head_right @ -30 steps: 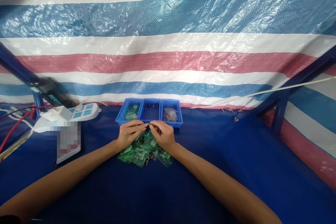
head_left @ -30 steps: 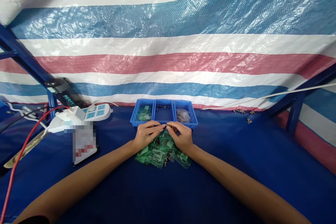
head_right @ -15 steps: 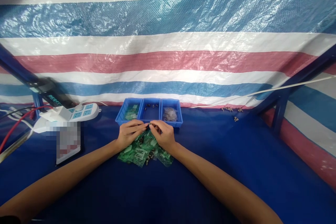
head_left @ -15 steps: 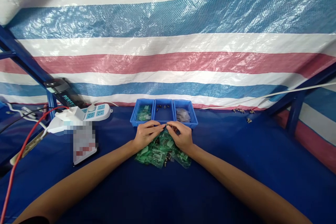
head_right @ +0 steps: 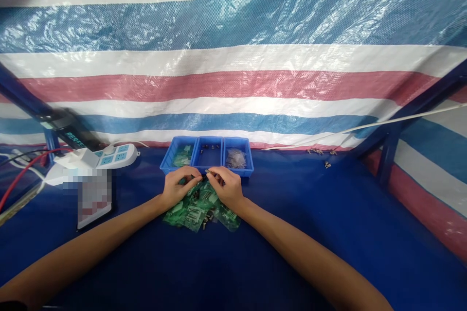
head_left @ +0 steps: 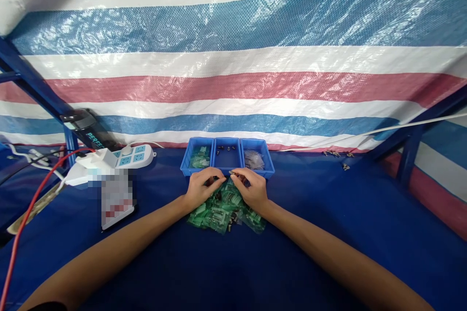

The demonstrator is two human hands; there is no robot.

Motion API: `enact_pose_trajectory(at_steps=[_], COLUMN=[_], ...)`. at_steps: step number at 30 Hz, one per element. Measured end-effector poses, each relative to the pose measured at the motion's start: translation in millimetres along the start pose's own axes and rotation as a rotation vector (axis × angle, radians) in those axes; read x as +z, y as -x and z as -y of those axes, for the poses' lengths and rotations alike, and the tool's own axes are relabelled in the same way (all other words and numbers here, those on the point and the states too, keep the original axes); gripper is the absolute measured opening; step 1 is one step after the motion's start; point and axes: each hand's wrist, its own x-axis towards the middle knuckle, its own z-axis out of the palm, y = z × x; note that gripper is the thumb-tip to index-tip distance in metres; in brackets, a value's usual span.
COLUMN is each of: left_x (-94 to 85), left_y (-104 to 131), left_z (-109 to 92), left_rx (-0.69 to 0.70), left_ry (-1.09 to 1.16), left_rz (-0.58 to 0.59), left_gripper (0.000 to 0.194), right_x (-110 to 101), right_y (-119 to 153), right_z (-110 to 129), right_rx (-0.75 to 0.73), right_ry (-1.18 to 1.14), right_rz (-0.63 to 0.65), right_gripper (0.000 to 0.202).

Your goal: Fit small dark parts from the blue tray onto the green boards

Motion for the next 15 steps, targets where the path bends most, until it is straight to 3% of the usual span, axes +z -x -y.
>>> enact_pose_trajectory(at_steps=[8,15], left_x=[1.4,0.9], left_y=[2.5,1.2], left_z=[-0.7,-1.6], left_rx=[-0.116,-0.097], left_ry=[0.008,-0.013], left_rz=[0.006,0.006], left_gripper=[0.010,0.013], right_x=[-0.1,0.6], right_y=[0.3,0.9], right_z=[0.3,-1.2], right_rx=[0.018,0.004], right_ry=[0.007,-0.009], right_rz=[0.008,0.023], right_gripper=[0.015,0.015])
